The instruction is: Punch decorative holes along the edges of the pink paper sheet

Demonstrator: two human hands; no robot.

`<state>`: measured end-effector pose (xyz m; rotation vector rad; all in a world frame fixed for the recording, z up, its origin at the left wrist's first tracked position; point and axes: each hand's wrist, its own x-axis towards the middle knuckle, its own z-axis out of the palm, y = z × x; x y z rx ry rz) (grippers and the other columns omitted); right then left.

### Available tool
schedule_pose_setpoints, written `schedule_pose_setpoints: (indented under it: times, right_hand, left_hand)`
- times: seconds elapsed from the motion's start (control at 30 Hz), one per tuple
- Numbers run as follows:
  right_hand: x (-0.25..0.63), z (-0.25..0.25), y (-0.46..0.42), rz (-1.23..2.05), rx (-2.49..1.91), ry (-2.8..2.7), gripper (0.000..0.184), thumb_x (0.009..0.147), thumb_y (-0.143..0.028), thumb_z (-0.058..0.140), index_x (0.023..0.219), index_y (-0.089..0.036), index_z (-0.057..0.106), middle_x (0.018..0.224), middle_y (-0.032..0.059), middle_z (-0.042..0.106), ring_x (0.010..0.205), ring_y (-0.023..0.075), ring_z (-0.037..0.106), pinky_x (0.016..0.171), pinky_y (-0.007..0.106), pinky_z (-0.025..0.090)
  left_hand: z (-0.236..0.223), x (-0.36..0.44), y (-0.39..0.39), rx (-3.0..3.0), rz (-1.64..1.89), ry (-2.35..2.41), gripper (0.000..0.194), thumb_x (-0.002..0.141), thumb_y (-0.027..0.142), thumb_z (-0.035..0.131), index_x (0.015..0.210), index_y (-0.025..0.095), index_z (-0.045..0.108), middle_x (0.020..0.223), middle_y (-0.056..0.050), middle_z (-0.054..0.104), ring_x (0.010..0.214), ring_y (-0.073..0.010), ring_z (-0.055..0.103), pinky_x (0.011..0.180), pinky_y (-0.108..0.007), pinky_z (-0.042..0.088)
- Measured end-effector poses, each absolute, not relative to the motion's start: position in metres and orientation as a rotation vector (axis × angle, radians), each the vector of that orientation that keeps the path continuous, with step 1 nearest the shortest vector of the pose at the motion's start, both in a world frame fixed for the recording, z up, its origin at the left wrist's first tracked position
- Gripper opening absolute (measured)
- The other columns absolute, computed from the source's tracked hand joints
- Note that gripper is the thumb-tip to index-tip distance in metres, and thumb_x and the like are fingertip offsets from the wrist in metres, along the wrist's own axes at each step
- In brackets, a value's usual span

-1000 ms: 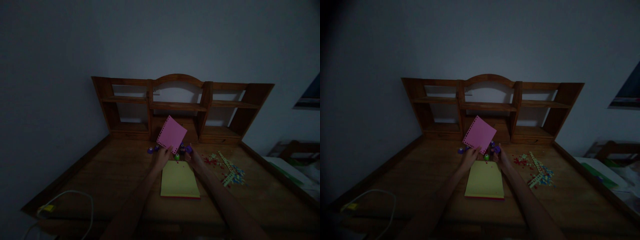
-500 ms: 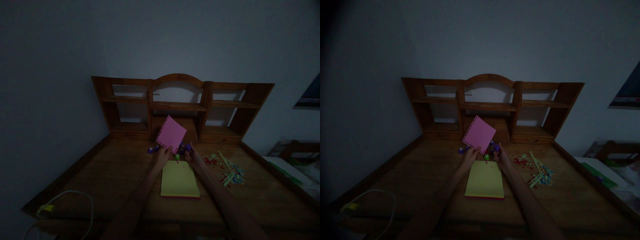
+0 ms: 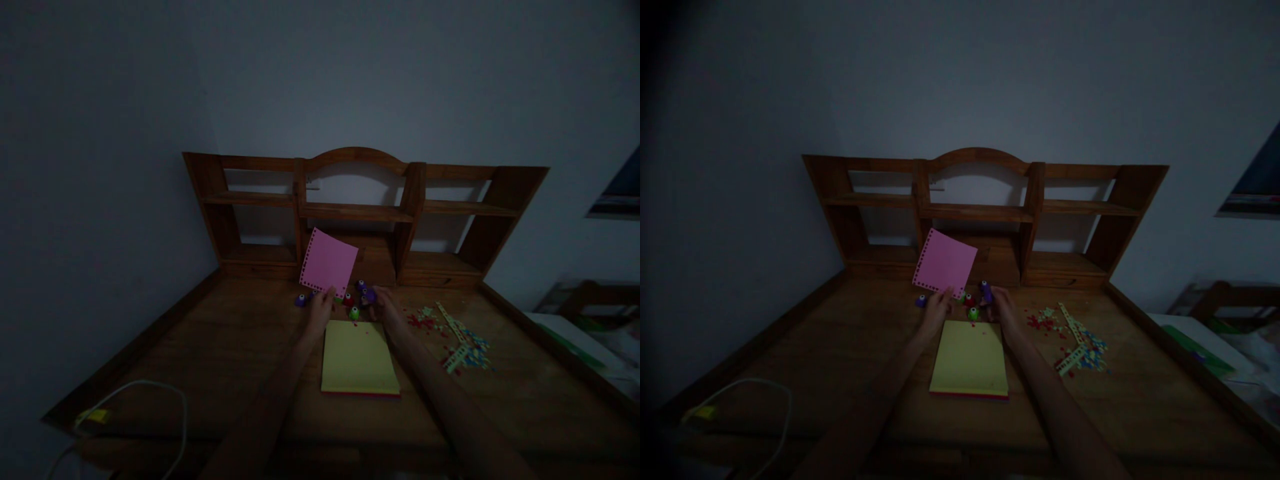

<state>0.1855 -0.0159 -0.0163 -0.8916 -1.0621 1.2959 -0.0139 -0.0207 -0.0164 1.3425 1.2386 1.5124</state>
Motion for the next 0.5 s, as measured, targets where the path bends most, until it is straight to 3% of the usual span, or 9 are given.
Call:
schedule_pose_setpoints:
  times: [0.07,0.17,0.5]
  right_hand:
    - [0.184,-0.014,-0.02,1.137,-0.961,-1.056,0.043,0.072,-0.054,0.075,0.101,-0.025,0.06,0.075,-0.0006,0.069,0.05,0.0142,0.055,0.044,0.024,0.039]
    - [0.182,-0.011,-0.024,0.97,-1.062,-1.156,0.04,0.066,-0.051,0.079,0.089,-0.021,0.065,0.073,0.0024,0.069,0.059,0.0176,0.06,0.05,0.026,0.044]
    - [0.185,-0.021,-0.023,0.599,-1.148,-1.629,0.02,0.081,-0.037,0.063,0.086,-0.021,0.073,0.083,0.0056,0.073,0.072,0.0232,0.064,0.067,0.032,0.048]
  left_hand:
    - [-0.018,-0.015,-0.018,1.296,1.567,1.21,0.051,0.082,0.062,0.055,0.055,0.019,0.053,0.049,0.001,0.051,0.051,-0.0145,0.051,0.053,-0.025,0.037]
    - [-0.018,-0.016,-0.014,1.272,1.623,1.152,0.052,0.081,0.064,0.056,0.055,0.018,0.052,0.051,0.0,0.053,0.049,-0.0131,0.049,0.053,-0.025,0.037]
    - [-0.009,-0.015,-0.016,1.212,1.654,1.137,0.05,0.076,0.064,0.061,0.057,0.018,0.054,0.047,0.0,0.051,0.044,-0.0128,0.047,0.049,-0.025,0.035]
